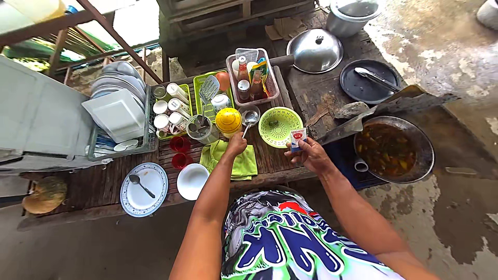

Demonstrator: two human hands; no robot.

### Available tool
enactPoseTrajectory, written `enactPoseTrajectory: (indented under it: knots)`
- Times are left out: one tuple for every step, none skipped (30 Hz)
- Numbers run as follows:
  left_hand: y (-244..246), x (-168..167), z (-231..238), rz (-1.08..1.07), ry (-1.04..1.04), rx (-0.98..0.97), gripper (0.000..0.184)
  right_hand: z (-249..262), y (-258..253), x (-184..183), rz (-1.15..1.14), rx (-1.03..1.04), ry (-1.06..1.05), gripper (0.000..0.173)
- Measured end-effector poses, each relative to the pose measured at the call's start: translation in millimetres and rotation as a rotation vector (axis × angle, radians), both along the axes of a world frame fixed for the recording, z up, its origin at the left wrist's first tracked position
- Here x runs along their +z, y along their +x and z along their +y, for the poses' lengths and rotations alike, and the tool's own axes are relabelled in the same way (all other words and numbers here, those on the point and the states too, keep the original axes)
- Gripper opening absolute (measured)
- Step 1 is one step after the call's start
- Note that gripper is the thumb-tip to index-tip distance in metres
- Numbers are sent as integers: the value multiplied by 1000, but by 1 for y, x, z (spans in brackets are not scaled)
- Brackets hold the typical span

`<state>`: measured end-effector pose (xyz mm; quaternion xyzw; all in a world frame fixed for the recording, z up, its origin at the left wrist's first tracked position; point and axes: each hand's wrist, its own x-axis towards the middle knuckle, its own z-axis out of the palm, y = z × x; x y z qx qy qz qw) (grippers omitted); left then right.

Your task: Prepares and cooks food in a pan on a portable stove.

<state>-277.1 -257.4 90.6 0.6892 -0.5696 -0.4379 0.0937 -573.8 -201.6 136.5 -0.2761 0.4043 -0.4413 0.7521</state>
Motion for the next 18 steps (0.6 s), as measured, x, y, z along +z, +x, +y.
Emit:
enactPoseTrajectory:
  knots:
    - [2, 2, -1, -1, -13, -14, 28, 0, 4, 2, 15, -18, 6, 19]
    - [3, 4, 0, -3, -28, -31, 28, 0, 7, 4, 31, -36, 10, 17]
    - [4, 7, 1, -11, -45, -53, 28, -2, 9, 4, 46, -52, 8, 15]
    - [4, 11, 2, -22, -65, -80, 28, -5, 11, 5, 70, -63, 0, 14]
    - [5, 16, 4, -33, -86, -114, 27, -9, 13, 8, 108, -71, -15, 14]
    - [5, 23, 6, -51, -98, -152, 28, -14, 15, 11, 167, -78, -38, 14]
    - [5, 31, 9, -75, -104, -193, 30, -20, 18, 15, 252, -83, -68, 15]
    - [5, 39, 12, -101, -103, -236, 31, -26, 19, 20, 355, -75, -96, 16]
    - [4, 48, 17, -128, -102, -280, 33, -32, 20, 24, 479, -42, -130, 16]
    - [3, 58, 21, -156, -99, -322, 34, -39, 20, 27, 619, 6, -178, 18]
    - [2, 68, 25, -186, -99, -366, 33, -46, 18, 28, 756, 62, -233, 19]
    - [1, 77, 29, -215, -96, -409, 32, -53, 18, 28, 867, 109, -287, 20]
    - [0, 85, 33, -237, -92, -446, 31, -59, 18, 29, 964, 148, -327, 22]
    - [0, 92, 35, -251, -88, -474, 31, -64, 20, 31, 1053, 187, -355, 22]
    - [0, 97, 37, -259, -92, -496, 31, -68, 22, 33, 1129, 213, -387, 21]
    - [0, 100, 39, -263, -104, -515, 28, -70, 24, 34, 1190, 236, -427, 19]
    - [1, 101, 41, -263, -113, -530, 27, -72, 26, 34, 1238, 268, -471, 18]
    - [1, 103, 42, -261, -115, -540, 28, -73, 27, 35, 1276, 300, -515, 16]
